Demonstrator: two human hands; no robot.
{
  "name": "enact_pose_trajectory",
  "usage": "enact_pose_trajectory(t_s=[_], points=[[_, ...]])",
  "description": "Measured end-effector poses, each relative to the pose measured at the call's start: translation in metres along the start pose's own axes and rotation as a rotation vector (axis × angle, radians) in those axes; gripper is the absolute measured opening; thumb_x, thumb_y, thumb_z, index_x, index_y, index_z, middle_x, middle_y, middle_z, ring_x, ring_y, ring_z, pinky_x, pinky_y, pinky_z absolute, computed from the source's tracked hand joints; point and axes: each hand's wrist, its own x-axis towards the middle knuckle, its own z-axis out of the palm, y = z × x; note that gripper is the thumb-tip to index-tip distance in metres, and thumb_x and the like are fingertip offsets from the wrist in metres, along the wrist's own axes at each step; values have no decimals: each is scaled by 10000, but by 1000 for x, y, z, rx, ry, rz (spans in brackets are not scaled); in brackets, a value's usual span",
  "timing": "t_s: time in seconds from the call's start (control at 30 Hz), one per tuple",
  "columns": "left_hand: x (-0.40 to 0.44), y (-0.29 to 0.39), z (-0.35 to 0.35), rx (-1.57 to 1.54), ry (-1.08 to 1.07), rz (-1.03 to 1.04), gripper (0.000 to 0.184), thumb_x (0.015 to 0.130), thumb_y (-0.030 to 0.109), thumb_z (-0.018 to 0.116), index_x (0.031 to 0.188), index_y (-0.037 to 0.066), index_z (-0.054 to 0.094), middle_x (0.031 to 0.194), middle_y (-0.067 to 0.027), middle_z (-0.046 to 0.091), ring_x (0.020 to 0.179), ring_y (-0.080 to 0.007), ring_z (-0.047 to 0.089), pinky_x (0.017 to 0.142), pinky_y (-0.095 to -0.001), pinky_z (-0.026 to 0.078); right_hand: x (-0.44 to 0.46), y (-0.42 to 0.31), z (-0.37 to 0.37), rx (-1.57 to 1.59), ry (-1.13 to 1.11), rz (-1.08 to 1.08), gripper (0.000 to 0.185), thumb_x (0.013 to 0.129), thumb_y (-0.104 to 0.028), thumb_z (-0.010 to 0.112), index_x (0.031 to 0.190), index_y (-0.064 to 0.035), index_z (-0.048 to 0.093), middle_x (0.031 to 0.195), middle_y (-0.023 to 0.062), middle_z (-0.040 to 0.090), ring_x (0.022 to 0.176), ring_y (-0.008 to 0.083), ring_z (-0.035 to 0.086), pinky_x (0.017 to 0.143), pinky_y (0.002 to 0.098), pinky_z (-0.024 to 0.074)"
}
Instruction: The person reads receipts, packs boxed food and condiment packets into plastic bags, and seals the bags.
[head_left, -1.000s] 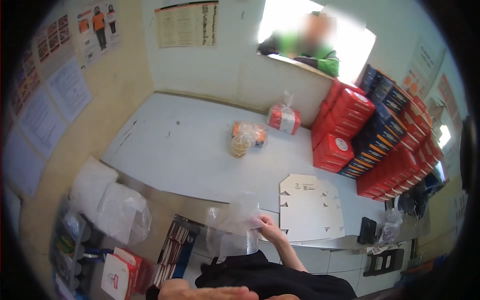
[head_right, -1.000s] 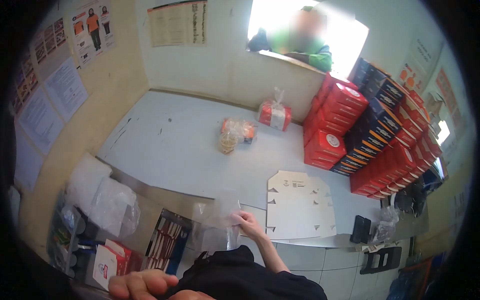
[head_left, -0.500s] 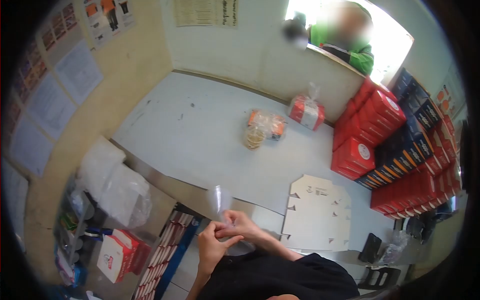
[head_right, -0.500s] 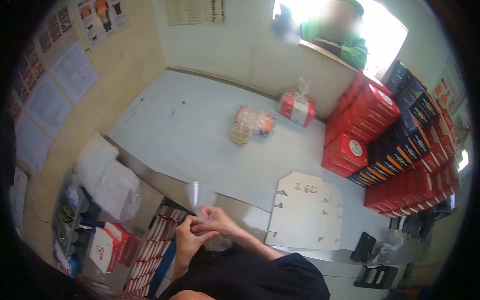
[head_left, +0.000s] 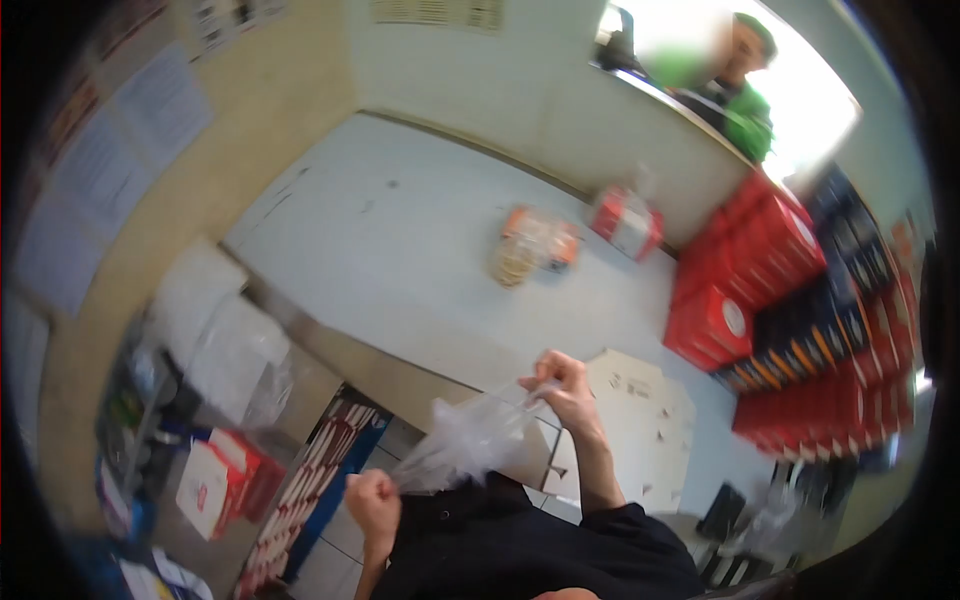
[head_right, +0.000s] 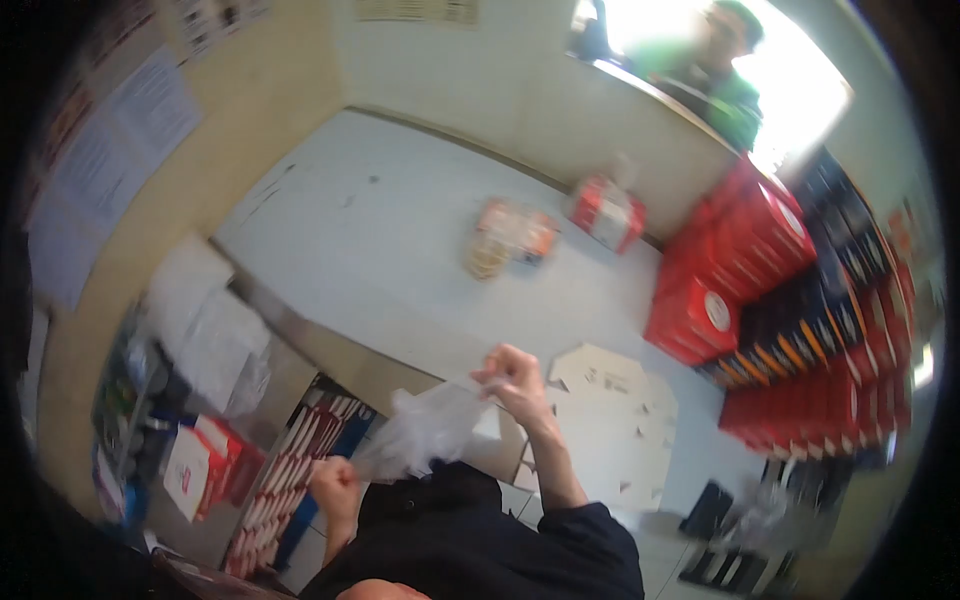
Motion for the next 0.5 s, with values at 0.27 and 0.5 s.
enact_pose_trajectory(t_s=[0.27, 0.5], points=[[-48, -40, 18, -214, 95, -417, 200, 706, 102, 591, 903, 103, 559, 921, -85, 574, 916, -292, 548, 772, -373, 439, 3, 16, 122, -478, -348, -173, 140, 729, -133, 724, 801, -40, 648, 507, -44, 425, 473, 39, 337, 434, 223, 234], [-101, -61, -31, -275, 573, -555, 104, 737, 82, 541, 767, 59, 444, 630, -138, 462, 590, -342, 494, 540, -422, 365, -36, 0, 276, -325, -1098, -898, 137, 638, -36, 715, 758, 6, 667, 631, 126, 614, 559, 214, 574, 544, 301, 435]])
